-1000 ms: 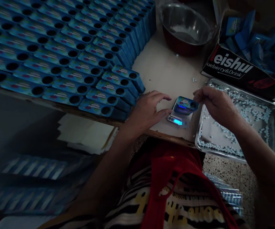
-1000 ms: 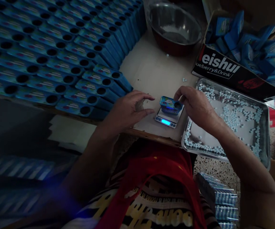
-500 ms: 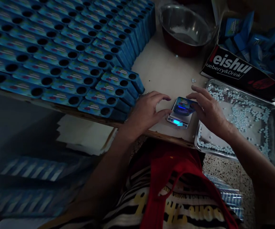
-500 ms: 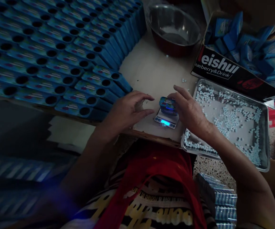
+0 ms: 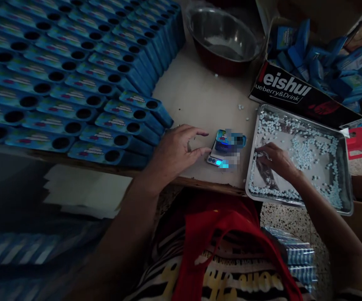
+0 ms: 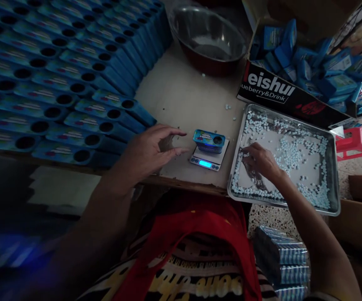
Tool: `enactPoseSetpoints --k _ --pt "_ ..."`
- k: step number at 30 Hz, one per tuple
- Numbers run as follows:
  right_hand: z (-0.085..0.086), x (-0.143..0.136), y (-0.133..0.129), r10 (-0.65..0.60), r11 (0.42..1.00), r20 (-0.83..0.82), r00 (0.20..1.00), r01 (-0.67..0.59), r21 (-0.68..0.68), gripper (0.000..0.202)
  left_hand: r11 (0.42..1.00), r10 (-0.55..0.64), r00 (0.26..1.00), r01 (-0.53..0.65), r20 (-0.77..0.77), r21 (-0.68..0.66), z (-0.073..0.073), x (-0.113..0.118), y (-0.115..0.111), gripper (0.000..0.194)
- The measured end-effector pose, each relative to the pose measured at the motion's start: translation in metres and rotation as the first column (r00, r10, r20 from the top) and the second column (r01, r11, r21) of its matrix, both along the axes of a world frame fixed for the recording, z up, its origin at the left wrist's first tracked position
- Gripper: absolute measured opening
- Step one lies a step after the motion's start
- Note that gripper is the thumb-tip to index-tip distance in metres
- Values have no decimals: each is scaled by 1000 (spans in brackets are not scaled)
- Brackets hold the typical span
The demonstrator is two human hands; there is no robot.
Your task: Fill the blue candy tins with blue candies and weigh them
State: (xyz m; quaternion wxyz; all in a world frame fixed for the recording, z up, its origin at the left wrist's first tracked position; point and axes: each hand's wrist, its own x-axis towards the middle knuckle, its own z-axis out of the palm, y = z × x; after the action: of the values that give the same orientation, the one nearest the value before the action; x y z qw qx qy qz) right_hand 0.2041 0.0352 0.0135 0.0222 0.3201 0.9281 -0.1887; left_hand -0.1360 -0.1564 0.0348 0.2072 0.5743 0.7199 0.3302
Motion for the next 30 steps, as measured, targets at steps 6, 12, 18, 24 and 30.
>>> enactPoseSetpoints --k 6,12,18,24,30 --pt "-9 -12 -13 11 998 28 1000 -13 69 28 999 24 1000 -24 5 -44 10 3 -3 36" --pt "-22 -6 -13 -11 1000 -126 992 9 -17 27 999 17 1000 -18 -11 -36 1 4 0 36" --pt "-25 -9 -23 -287 958 -160 945 283 -44 22 999 1 1000 -1 -8 -48 -1 2 1 36" --pt "-11 -20 -33 -339 937 32 940 334 97 30 999 16 1000 -16 2 -35 -1 -1 -4 35" --pt "1 -31 -34 -419 905 62 906 412 103 22 1000 12 1000 -12 20 -13 -4 -2 -9 35"
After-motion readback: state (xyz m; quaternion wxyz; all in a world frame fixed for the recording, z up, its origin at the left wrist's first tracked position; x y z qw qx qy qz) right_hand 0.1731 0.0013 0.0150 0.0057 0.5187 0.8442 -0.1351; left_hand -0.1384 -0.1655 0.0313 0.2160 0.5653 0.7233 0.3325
